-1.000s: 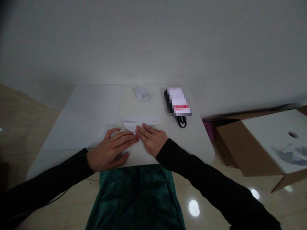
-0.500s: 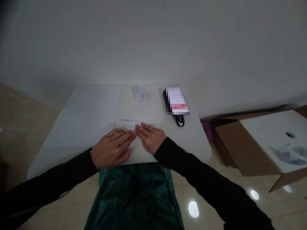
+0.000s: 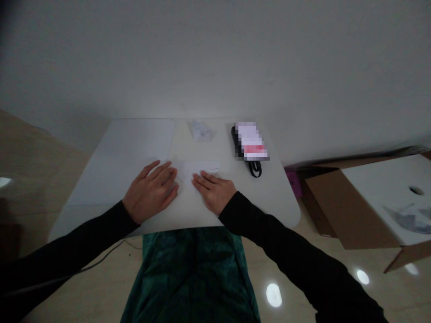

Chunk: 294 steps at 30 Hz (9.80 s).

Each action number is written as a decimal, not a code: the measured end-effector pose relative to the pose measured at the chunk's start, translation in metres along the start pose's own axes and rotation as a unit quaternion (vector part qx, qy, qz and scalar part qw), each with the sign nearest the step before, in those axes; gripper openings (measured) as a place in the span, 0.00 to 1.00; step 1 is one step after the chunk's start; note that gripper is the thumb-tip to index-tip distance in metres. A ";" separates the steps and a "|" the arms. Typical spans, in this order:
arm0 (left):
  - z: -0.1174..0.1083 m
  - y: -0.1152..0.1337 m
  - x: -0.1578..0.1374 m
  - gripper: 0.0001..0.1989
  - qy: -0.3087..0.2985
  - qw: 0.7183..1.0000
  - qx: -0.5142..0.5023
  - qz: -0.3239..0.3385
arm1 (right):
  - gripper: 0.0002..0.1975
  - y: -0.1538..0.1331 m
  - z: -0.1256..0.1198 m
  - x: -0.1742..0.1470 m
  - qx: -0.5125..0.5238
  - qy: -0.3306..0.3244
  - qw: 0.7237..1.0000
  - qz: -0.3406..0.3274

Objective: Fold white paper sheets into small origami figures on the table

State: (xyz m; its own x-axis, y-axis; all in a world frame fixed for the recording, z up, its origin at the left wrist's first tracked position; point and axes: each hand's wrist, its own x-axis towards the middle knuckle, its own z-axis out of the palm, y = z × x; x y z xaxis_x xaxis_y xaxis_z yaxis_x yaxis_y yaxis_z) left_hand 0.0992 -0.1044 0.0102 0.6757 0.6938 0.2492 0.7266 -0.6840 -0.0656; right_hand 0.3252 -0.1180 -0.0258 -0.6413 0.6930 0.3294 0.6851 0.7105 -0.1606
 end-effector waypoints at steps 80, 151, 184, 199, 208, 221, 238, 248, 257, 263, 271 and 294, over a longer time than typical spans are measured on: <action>0.025 0.008 0.028 0.18 -0.015 0.993 -0.020 0.116 | 0.17 -0.003 0.013 0.005 -0.100 0.092 0.991 -0.009; -0.004 -0.053 0.030 0.21 0.111 0.760 -0.612 -0.188 | 0.09 0.021 -0.031 0.044 0.552 0.139 0.792 0.220; -0.005 -0.076 0.026 0.19 0.051 0.786 -0.609 -0.092 | 0.08 0.035 0.002 0.060 0.608 0.188 0.716 0.286; 0.016 -0.067 0.032 0.13 0.083 0.771 -0.603 -0.186 | 0.07 0.028 0.004 0.064 0.533 0.236 0.766 0.272; 0.011 -0.058 0.034 0.12 0.089 0.764 -0.595 -0.234 | 0.07 0.025 -0.001 0.064 0.519 0.232 0.770 0.290; 0.032 -0.008 0.055 0.21 0.196 0.589 -0.715 -0.322 | 0.14 0.014 0.008 0.078 0.593 0.280 0.670 0.349; 0.039 -0.003 0.059 0.15 0.243 0.601 -0.679 -0.345 | 0.26 0.018 0.008 0.077 0.645 0.199 0.658 0.332; 0.035 -0.016 0.059 0.17 0.270 0.589 -0.650 -0.397 | 0.28 0.025 0.001 0.075 0.680 0.182 0.624 0.339; 0.024 -0.037 0.054 0.17 0.325 0.606 -0.608 -0.397 | 0.27 0.034 0.002 0.072 0.671 0.188 0.640 0.323; 0.017 -0.054 0.053 0.21 0.376 0.572 -0.620 -0.382 | 0.27 0.040 0.004 0.072 0.675 0.240 0.602 0.353; 0.030 -0.013 0.058 0.16 0.114 0.624 -0.717 -0.290 | 0.29 0.023 -0.006 0.074 0.655 0.200 0.679 0.266; 0.018 -0.054 0.057 0.35 0.279 0.754 -0.537 -0.256 | 0.14 0.040 -0.011 0.067 0.617 0.225 0.724 0.211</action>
State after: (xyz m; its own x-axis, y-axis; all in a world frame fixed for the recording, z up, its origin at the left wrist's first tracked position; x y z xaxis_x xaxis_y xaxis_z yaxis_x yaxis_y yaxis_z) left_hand 0.1008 -0.0239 0.0106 -0.0341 0.9306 0.3644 0.1515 -0.3556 0.9223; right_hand 0.3133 -0.0443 0.0004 -0.0969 0.9677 0.2329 -0.2217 0.2071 -0.9529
